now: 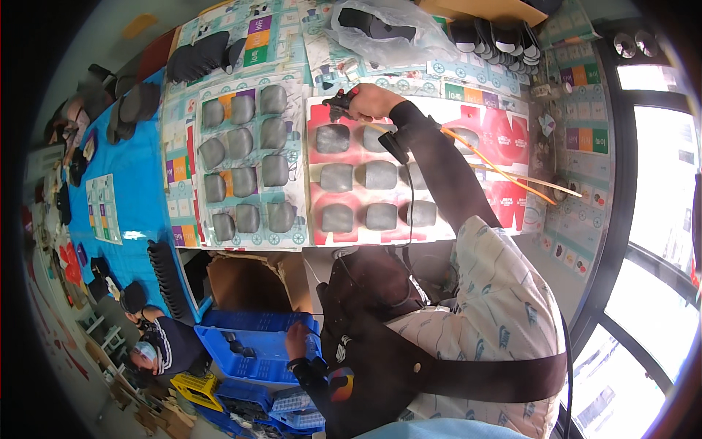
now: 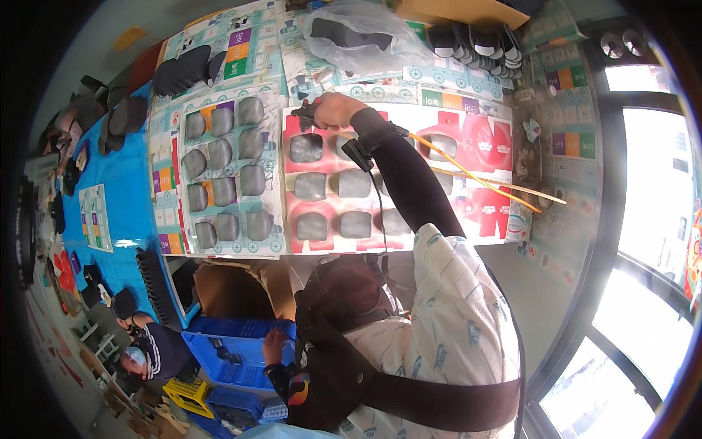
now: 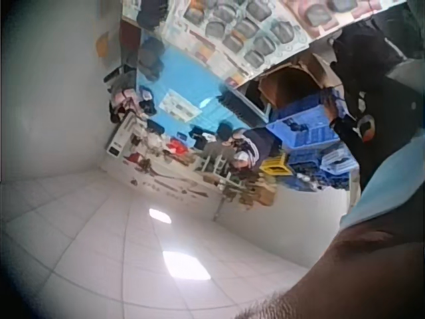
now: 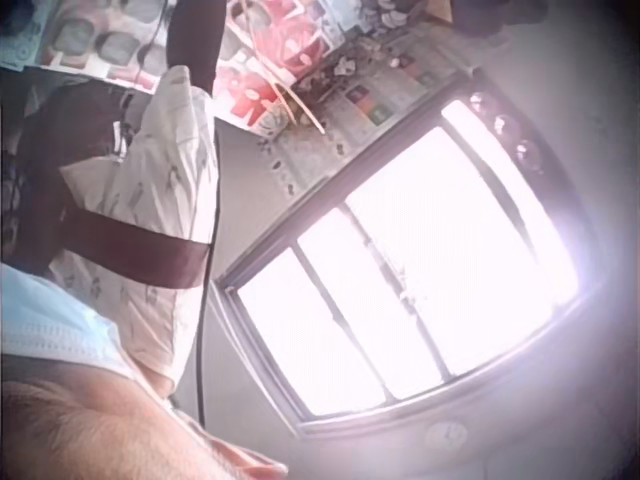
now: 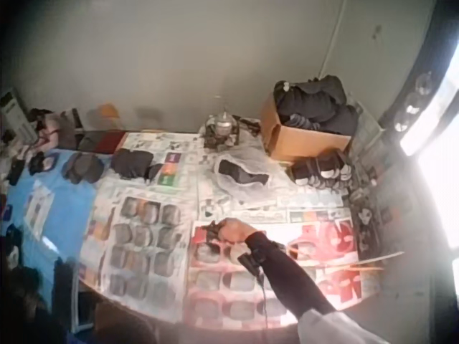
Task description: Using an airbrush or spray gun to apply a substance to shoe components arranged on a table.
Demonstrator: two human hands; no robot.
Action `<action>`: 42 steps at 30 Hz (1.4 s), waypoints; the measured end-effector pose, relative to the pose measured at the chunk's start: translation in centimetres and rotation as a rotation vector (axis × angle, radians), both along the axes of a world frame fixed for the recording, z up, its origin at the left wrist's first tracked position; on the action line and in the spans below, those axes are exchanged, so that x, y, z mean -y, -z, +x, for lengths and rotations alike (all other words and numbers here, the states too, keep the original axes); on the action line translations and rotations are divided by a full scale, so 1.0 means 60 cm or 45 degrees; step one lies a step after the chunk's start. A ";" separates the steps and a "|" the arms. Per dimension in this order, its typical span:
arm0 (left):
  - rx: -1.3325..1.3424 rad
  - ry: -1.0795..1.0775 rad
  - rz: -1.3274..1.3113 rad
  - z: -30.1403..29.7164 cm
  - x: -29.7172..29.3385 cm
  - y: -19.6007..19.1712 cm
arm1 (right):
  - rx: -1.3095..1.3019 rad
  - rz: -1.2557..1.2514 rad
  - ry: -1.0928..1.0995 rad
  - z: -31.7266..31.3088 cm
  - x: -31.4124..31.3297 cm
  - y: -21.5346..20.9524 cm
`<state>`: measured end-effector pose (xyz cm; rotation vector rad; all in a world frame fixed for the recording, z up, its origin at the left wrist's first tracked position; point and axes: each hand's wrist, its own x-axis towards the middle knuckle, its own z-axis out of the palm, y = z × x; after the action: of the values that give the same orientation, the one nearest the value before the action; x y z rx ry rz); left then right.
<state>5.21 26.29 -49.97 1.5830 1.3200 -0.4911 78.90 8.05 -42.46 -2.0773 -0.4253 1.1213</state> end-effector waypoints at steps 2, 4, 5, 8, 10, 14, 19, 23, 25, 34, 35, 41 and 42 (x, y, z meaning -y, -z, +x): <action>0.028 -0.077 -0.054 0.012 0.002 -0.005 | 0.044 -0.031 0.026 0.005 0.000 0.006; 0.051 -0.055 -0.047 0.024 0.004 -0.010 | 0.007 -0.065 0.000 0.007 0.000 0.010; 0.068 -0.089 -0.089 0.030 0.005 -0.013 | -0.023 -0.140 -0.027 0.008 0.001 0.010; 0.057 -0.132 -0.127 0.044 0.008 -0.019 | -0.078 -0.032 0.041 0.010 0.003 0.010; 0.064 -0.153 -0.126 0.051 0.010 -0.021 | -0.021 -0.077 0.035 0.011 0.006 0.009; 0.059 -0.123 -0.086 0.052 0.013 -0.020 | -0.076 -0.138 0.050 0.008 0.015 0.016; 0.083 -0.147 -0.114 0.046 0.021 -0.017 | -0.073 -0.108 0.129 -0.002 0.031 0.032; 0.085 -0.200 -0.108 0.045 0.025 -0.015 | -0.095 -0.098 0.156 -0.015 0.040 0.037; 0.120 -0.213 -0.102 0.043 0.026 -0.014 | -0.093 -0.136 0.141 -0.026 0.046 0.036; 0.188 -0.164 -0.023 0.026 0.036 0.000 | 0.108 -0.064 0.076 -0.075 0.050 0.044; 0.204 -0.163 -0.003 0.024 0.037 0.003 | 0.140 -0.082 0.108 -0.079 0.044 0.045; 0.244 -0.210 -0.036 0.001 0.039 0.015 | 0.257 -0.064 0.019 -0.109 0.019 0.029; 0.227 -0.201 -0.021 -0.003 0.041 0.016 | 0.425 -0.003 0.019 -0.116 0.016 0.025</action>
<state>5.02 23.83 -50.95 1.4595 1.2881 -0.2568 71.96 7.09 -43.98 -2.2720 -0.5661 0.7653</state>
